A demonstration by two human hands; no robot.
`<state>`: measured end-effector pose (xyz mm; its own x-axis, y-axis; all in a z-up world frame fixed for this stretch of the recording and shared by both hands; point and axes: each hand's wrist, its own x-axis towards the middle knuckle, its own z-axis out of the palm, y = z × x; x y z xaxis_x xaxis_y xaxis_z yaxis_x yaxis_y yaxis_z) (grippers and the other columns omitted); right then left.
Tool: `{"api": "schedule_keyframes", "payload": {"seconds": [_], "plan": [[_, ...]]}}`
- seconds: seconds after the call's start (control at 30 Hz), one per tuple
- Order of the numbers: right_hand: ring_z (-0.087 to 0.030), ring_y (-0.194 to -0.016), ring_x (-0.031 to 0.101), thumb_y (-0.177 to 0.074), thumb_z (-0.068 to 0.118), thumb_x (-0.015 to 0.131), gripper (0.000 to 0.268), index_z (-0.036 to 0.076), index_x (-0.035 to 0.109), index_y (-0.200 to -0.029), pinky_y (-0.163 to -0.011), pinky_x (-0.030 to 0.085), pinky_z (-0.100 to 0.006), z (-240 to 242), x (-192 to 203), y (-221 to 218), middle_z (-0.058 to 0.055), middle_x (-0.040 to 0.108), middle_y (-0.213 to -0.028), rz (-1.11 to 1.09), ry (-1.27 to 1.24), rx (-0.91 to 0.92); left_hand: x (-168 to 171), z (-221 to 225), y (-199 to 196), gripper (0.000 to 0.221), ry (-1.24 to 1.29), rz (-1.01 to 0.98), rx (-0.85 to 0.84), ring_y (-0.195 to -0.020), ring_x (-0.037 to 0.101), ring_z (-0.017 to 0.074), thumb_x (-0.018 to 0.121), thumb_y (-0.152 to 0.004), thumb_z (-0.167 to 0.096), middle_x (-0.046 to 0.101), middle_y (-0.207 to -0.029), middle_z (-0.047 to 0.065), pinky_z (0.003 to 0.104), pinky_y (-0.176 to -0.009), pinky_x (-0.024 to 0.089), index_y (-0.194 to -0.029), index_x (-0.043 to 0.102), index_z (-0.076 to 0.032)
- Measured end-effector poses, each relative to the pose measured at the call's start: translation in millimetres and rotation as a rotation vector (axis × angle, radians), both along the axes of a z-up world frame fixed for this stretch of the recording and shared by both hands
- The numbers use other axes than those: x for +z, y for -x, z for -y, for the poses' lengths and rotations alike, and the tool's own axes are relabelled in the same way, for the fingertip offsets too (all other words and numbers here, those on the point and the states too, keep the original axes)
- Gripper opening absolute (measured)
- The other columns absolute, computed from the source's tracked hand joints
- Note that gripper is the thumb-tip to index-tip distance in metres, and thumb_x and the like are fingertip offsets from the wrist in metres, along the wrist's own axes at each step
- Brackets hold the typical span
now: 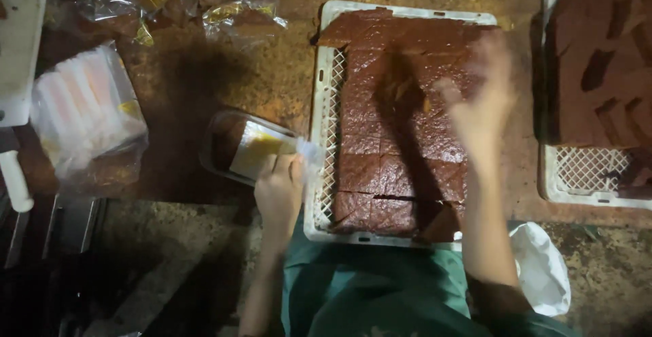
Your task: Packaging individual pieces of baked goods into plastic bags from a tray
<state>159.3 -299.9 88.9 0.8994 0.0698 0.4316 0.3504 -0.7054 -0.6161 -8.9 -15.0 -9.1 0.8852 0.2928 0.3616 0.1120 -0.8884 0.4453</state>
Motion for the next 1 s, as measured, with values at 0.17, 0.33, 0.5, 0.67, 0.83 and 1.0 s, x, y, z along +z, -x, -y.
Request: {"api": "schedule_keyframes", "payload": {"seconds": [0.17,0.33,0.5,0.67,0.83,1.0], "plan": [[-0.05,-0.128,0.052,-0.078,-0.002,0.083,0.087,0.003,0.041,-0.153,-0.109,0.024,-0.069,-33.5,-77.3,3.2,-0.026,0.054,-0.139,-0.254,0.205,0.126,-19.5,-10.0,-8.6,0.067,-0.02,0.161,0.187,-0.043,0.053,0.0189,0.092,-0.074,-0.048,0.036,-0.047,-0.005,0.021,-0.047,0.043,-0.058,0.034,-0.02],[-0.056,-0.116,0.06,-0.09,-0.001,0.075,0.057,0.005,0.053,-0.143,-0.094,0.052,-0.062,-57.9,-48.2,31.9,-0.032,0.059,-0.127,-0.201,-0.115,0.118,-35.4,-12.4,-5.0,0.033,0.46,-0.219,0.384,-0.09,0.07,0.0462,0.049,-0.102,-0.041,0.071,-0.087,0.023,0.051,-0.08,0.054,-0.118,0.07,-0.021],[-0.034,-0.09,0.073,-0.093,0.0,0.068,0.03,-0.004,0.065,-0.122,-0.085,0.064,-0.047,-88.1,-46.8,80.8,-0.019,0.063,-0.104,-0.752,-1.111,0.34,-13.3,-15.9,0.0,0.015,0.535,-0.148,0.248,-0.091,0.068,0.0403,0.061,-0.089,-0.015,0.064,-0.093,0.02,0.043,-0.077,0.055,-0.103,0.057,-0.014],[-0.03,-0.085,0.075,-0.087,0.001,0.074,0.036,0.006,0.072,-0.123,-0.081,0.061,-0.042,-109.6,-35.7,116.2,-0.016,0.068,-0.101,-0.492,-0.697,0.512,-8.8,-23.8,1.6,0.019,0.323,-0.097,0.173,-0.081,0.071,0.0397,0.076,-0.085,-0.002,0.066,-0.091,0.021,0.041,-0.06,0.061,-0.1,0.066,-0.005],[-0.027,-0.087,0.075,-0.085,0.005,0.079,0.031,0.013,0.079,-0.115,-0.073,0.063,-0.038,-127.1,-34.7,132.7,-0.011,0.075,-0.11,-0.184,-0.4,0.593,37.1,-15.8,0.5,0.018,0.203,-0.131,0.094,-0.066,0.068,0.0405,0.078,-0.076,-0.002,0.06,-0.066,0.016,0.047,-0.053,0.055,-0.074,0.061,-0.006],[-0.031,-0.093,0.078,-0.083,0.003,0.082,0.023,0.006,0.08,-0.106,-0.078,0.061,-0.04,-116.6,-32.5,127.2,-0.014,0.079,-0.105,-0.118,-0.545,0.568,70.1,7.3,0.3,0.055,-0.048,0.207,0.086,-0.106,0.072,0.0137,0.077,-0.071,-0.01,0.073,-0.121,-0.005,0.025,-0.088,0.059,-0.124,0.075,-0.025]]}}
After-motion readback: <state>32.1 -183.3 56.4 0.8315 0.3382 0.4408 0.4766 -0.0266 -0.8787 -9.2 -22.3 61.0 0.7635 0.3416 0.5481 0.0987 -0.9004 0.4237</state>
